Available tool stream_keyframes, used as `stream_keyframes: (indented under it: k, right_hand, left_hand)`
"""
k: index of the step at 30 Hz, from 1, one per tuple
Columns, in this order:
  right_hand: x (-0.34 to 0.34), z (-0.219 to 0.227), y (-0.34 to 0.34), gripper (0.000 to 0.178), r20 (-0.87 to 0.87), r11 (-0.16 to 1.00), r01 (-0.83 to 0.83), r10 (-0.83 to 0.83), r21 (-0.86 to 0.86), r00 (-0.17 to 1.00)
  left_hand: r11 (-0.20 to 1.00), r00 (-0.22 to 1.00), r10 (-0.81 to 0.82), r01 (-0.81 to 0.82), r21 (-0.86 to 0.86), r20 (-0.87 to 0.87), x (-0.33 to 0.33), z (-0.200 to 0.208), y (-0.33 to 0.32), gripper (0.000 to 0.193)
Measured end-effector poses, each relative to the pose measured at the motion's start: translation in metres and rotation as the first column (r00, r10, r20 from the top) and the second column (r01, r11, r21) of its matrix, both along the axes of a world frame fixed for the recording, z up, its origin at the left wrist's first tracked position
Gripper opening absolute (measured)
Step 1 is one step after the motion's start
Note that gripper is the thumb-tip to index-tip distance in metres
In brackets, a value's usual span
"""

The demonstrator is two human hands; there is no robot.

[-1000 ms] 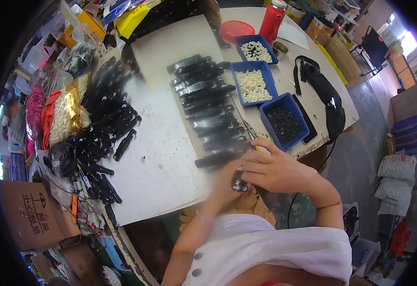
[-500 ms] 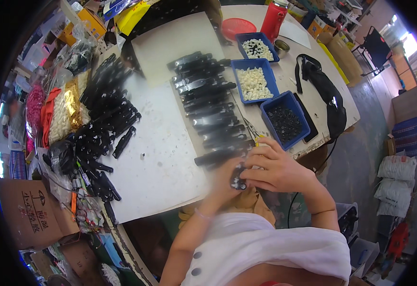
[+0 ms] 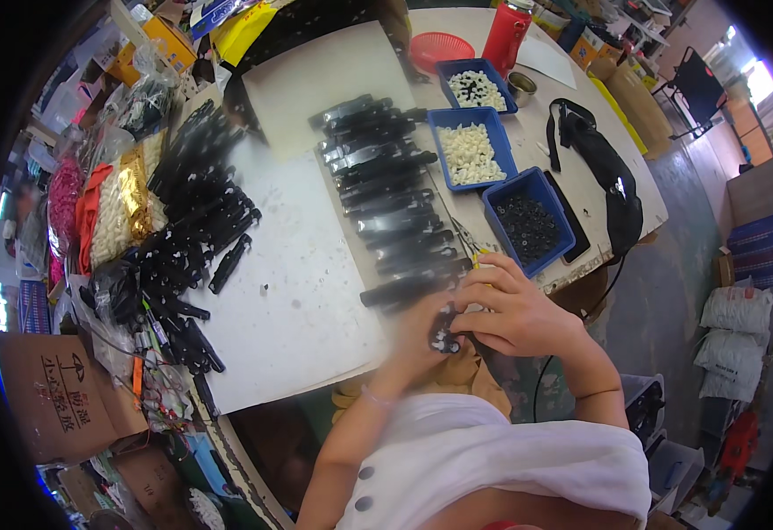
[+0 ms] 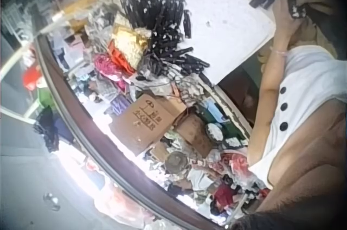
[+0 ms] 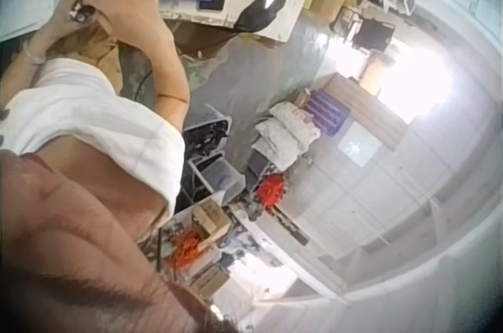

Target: Assembling small plastic mechanical parts at a workbench.

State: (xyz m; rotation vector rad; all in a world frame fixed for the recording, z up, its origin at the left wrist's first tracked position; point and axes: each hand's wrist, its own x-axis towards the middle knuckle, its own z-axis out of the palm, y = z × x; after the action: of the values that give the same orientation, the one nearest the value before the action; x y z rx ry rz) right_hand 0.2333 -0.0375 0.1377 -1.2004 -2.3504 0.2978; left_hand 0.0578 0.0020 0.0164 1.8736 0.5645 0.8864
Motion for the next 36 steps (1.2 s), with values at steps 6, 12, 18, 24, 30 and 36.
stream_keyframes:
  k: [6,12,18,24,30,36]
  right_hand:
    - [-0.002,-0.001,0.001,0.026,0.031,1.000,0.011,-0.011,0.018,0.999]
    - [0.008,0.004,0.002,0.024,-0.003,0.984,0.117,-0.118,0.132,0.993]
    - [0.046,0.009,0.003,0.020,0.076,0.783,0.507,-0.566,0.361,0.821]
    - [0.080,-0.020,0.003,0.014,0.163,0.741,0.625,-0.667,0.246,0.727]
    - [0.081,-0.035,0.002,0.012,0.296,0.803,0.591,-0.585,0.079,0.755]
    - [0.082,-0.041,0.006,0.009,0.287,0.802,0.584,-0.592,0.123,0.753]
  left_hand:
    - [0.999,1.000,-0.009,0.009,-0.053,0.004,-0.001,0.006,0.000,0.057]
    - [0.998,1.000,-0.003,0.002,-0.066,-0.017,-0.002,-0.008,-0.003,0.060]
    - [0.999,0.999,-0.023,0.021,-0.047,-0.046,-0.004,-0.006,-0.001,0.059]
    - [0.998,0.999,-0.015,0.013,-0.058,-0.036,-0.003,-0.006,-0.001,0.058]
    - [0.998,0.999,0.003,-0.005,-0.058,-0.039,-0.002,-0.007,-0.001,0.056]
    - [0.999,0.999,0.024,-0.024,0.031,-0.024,-0.001,-0.008,0.000,0.057]
